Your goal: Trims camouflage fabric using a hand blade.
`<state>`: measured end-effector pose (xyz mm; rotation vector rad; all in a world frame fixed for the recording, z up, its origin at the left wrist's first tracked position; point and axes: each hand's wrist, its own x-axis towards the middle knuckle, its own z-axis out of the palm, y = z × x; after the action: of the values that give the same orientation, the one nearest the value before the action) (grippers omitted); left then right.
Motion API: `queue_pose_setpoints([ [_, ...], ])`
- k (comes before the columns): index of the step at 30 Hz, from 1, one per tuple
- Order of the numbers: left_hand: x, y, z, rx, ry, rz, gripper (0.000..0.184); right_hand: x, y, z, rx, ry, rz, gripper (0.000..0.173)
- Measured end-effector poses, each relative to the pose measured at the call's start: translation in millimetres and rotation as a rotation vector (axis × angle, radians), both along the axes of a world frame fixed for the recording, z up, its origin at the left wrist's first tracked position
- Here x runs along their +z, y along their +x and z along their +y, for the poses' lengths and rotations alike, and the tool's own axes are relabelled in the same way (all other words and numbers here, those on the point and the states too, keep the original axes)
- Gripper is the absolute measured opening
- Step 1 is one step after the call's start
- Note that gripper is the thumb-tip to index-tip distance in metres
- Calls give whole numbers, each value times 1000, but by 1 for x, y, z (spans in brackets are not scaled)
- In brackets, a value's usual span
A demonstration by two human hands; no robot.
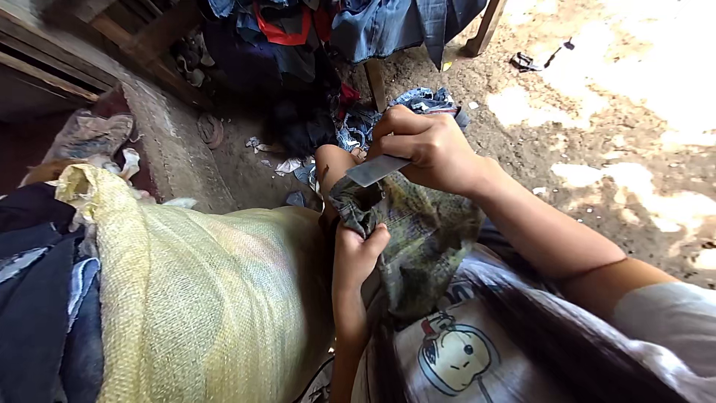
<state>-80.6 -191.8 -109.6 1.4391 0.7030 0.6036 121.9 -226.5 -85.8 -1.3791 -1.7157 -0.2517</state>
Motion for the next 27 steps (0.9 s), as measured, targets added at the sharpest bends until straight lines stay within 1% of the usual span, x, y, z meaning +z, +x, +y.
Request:
queue_pose_setpoints([
  [3,-2,3,3,95,5,-33,36,-3,-3,-7,-32,-103,41,12],
  [4,-3,3,5,105,26,-61,35,-6,-5,-12,-45,-140,62,6],
  [5,-4,2,7,110,57,-77,30,-11,-7,-19,-50,-182,93,4],
  [8,-7,2,13,161,190,-34,12,-27,-13,-32,-52,-248,202,12],
  [9,-8,3,15,192,240,-14,8,-31,-15,-34,-58,-245,242,12],
  [10,-10,4,17,208,272,-2,8,-33,-16,-35,-65,-234,284,15],
  [11,-10,4,18,216,287,5,8,-33,-17,-38,-66,-231,321,26],
  [13,-9,4,17,223,294,7,7,-31,-21,-45,-54,-238,346,58],
  [14,-8,4,16,230,292,2,6,-30,-24,-50,-29,-239,358,67],
  [15,-7,5,15,236,285,-6,6,-30,-30,-55,3,-239,370,70],
  [18,-6,6,11,218,262,-11,11,-38,-47,-67,64,-262,389,64],
  [21,-4,6,6,163,229,-12,20,-49,-47,-68,30,-296,348,56],
  [24,-6,5,4,128,227,-76,24,-50,-42,-64,14,-302,310,58],
  [27,-8,5,1,87,239,-142,25,-51,-40,-64,38,-302,327,63],
])
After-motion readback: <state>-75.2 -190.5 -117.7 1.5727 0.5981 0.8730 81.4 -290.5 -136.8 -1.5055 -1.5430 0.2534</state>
